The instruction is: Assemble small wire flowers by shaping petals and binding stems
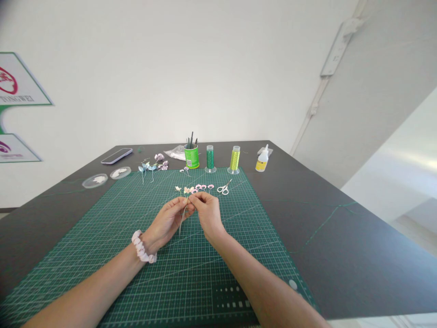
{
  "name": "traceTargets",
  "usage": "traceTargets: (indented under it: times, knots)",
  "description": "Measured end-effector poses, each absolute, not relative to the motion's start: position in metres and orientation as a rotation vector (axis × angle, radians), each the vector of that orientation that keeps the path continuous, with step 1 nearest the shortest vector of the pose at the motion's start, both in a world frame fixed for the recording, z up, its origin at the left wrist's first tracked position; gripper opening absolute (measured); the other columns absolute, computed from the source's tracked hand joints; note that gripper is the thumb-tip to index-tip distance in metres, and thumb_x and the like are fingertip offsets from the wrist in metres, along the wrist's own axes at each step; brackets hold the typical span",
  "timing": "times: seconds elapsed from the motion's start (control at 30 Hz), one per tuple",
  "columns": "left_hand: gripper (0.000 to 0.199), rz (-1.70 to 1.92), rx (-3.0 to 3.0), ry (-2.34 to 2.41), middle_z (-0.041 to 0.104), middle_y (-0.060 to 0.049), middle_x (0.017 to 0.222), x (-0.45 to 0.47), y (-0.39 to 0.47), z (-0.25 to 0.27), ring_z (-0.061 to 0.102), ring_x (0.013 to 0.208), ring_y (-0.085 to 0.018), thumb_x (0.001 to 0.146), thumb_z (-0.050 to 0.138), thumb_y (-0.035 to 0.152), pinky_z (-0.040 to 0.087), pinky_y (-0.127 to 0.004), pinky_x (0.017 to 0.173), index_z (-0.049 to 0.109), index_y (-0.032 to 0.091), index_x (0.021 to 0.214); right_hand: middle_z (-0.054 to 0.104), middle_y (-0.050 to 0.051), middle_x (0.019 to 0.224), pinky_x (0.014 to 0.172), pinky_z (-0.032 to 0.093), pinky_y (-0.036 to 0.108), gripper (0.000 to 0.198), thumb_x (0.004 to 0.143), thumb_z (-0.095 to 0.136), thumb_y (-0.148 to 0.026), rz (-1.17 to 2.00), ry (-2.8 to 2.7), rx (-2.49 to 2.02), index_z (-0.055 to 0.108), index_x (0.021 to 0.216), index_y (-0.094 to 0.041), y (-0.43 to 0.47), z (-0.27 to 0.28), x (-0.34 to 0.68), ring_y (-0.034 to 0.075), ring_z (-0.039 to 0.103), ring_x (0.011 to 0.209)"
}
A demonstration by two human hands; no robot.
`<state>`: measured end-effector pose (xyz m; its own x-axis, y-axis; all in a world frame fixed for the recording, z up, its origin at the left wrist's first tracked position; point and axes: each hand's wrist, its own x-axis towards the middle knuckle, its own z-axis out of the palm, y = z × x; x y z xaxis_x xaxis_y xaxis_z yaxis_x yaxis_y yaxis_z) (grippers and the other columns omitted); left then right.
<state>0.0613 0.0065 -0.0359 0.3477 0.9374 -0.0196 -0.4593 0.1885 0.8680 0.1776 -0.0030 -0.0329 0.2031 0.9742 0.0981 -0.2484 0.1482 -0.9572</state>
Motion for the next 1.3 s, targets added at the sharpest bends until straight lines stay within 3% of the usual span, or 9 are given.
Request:
traceTargets:
  times: [1.3]
  knots:
    - [0.020,1.070,0.901,0.667,0.068,-0.002,0.067,0.0609,0.0053,-0.0357,0.062,0.073,-0.014,0.069,0.078,0.031,0.045,-0.030,0.084,0.067,0.015,0.066,0.062,0.000,0.058,0.061,0.042,0.029,0.011,0.062,0.069,-0.029,1.100,-0.904,-1.004,0.067,0.057,-0.019,-0.0025,-0.0324,0.1765,0.014,0.051,0.059]
